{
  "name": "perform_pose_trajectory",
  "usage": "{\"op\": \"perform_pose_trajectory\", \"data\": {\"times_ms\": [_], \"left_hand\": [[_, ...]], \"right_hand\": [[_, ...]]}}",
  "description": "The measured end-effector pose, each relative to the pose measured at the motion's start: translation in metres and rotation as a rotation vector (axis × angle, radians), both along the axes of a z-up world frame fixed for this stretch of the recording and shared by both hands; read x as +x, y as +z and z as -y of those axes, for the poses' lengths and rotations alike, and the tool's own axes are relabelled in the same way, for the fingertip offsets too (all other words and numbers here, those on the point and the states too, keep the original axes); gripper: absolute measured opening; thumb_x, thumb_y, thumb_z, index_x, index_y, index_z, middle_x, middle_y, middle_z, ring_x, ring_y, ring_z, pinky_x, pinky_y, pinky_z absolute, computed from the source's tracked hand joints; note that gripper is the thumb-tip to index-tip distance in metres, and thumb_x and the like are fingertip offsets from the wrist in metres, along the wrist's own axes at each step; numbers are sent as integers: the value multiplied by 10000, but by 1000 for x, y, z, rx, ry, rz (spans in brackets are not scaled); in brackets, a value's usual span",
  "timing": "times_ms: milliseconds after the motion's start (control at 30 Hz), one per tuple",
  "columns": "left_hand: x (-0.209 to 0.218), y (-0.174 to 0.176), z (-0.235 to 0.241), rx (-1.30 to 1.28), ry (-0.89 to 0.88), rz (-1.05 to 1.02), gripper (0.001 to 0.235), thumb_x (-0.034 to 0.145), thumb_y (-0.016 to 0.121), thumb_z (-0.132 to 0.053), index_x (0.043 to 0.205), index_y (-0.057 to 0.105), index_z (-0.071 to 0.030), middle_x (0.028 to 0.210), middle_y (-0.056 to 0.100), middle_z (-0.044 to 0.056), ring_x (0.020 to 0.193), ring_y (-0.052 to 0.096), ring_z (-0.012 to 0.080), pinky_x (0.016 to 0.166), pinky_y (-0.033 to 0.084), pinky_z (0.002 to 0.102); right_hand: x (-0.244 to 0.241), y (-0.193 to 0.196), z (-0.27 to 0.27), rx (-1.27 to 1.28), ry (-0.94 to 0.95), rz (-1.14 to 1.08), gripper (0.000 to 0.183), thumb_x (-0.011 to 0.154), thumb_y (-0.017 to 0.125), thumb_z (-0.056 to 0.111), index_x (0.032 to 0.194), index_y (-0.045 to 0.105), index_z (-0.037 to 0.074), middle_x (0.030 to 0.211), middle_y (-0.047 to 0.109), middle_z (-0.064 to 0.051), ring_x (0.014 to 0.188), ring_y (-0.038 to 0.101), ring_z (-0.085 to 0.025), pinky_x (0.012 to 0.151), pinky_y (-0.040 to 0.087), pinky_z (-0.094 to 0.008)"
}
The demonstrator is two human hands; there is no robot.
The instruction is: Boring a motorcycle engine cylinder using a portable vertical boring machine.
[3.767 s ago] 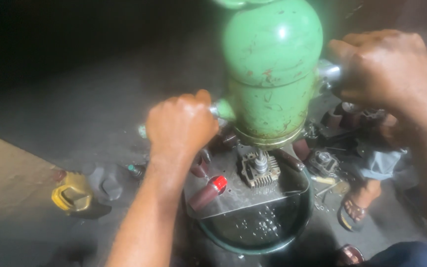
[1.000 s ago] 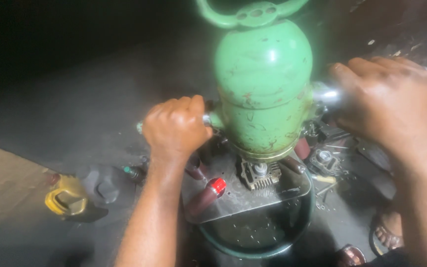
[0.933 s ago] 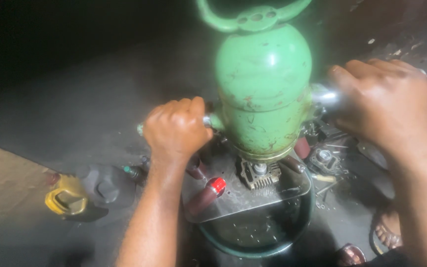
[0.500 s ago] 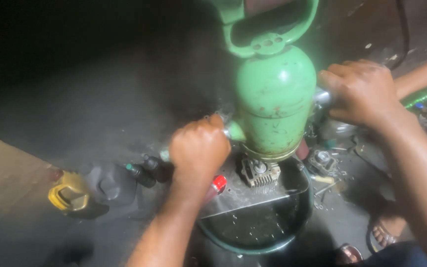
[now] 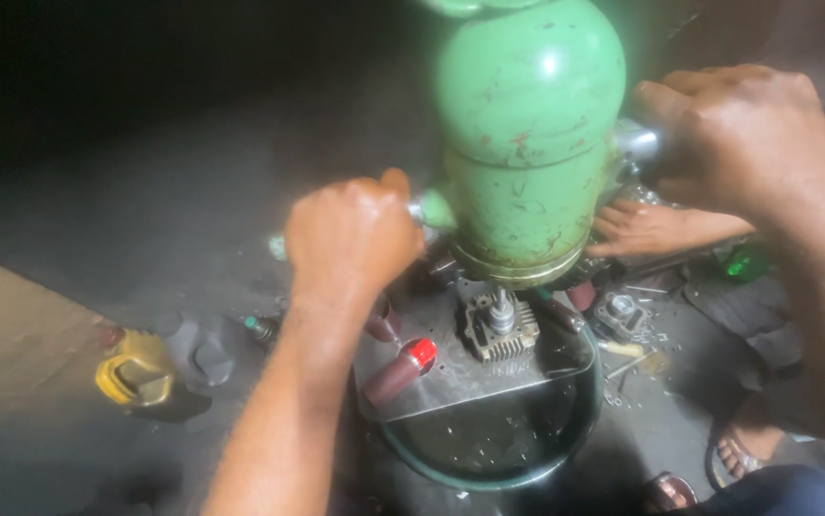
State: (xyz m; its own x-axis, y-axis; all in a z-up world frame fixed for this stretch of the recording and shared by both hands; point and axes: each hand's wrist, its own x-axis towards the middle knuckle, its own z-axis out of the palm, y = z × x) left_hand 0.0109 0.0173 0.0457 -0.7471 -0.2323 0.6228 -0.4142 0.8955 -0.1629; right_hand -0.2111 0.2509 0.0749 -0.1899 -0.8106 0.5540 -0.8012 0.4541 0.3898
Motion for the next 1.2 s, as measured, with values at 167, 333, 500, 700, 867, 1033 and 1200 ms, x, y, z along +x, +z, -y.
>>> {"op": "perform_pose_trajectory", "data": {"times_ms": [167, 333, 500, 700, 867, 1033, 1200], "left_hand": [[-4, -3, 4, -96, -19, -92, 88, 675, 718, -199, 718, 679, -132, 616, 682, 91, 564, 701, 296, 488, 552, 437], [-6, -15, 7, -225, -71, -274, 125, 638, 712, -170, 659, 589, -155, 602, 611, 45, 547, 644, 253, 507, 520, 398], [-10, -25, 19, -239, -149, -329, 163, 613, 698, -135, 660, 544, -160, 610, 567, 29, 547, 602, 236, 516, 488, 382], [-11, -39, 24, -213, -173, -314, 166, 578, 683, -128, 652, 536, -154, 608, 559, 27, 548, 599, 239, 520, 485, 388], [-13, -51, 22, -203, -167, -315, 158, 595, 677, -110, 650, 538, -159, 607, 562, 25, 542, 599, 235, 521, 488, 386], [-11, -64, 4, -184, -100, -301, 138, 630, 685, -113, 642, 556, -160, 601, 584, 29, 525, 607, 240, 500, 488, 389], [-7, -69, -21, -141, 50, -201, 50, 676, 688, -147, 665, 642, -164, 585, 647, 64, 519, 669, 259, 472, 529, 401]], "right_hand": [[6, 6, 3, -54, -23, -76, 269, 690, 781, 196, 946, 703, 172, 830, 700, -26, 781, 720, -264, 619, 566, -407], [9, -3, -1, -126, 17, -76, 241, 689, 784, 179, 915, 708, 150, 801, 691, -39, 773, 713, -256, 633, 556, -398], [24, -9, -2, -149, 80, -99, 335, 659, 795, 171, 982, 716, 135, 794, 665, -30, 782, 704, -236, 705, 565, -388], [4, -48, -12, -147, 38, -75, 232, 767, 769, 172, 980, 680, 154, 807, 638, -6, 806, 696, -200, 770, 576, -344], [9, -48, -2, -178, 51, -76, 209, 749, 785, 164, 922, 668, 144, 774, 635, -27, 737, 680, -228, 665, 549, -372], [-8, -58, 4, -189, 116, -34, 207, 699, 790, 192, 837, 651, 125, 740, 635, -51, 692, 669, -256, 636, 545, -403], [-48, -63, 17, -49, 198, 70, 354, 695, 757, 170, 1046, 709, 161, 903, 685, -61, 849, 686, -317, 751, 565, -448]]}}
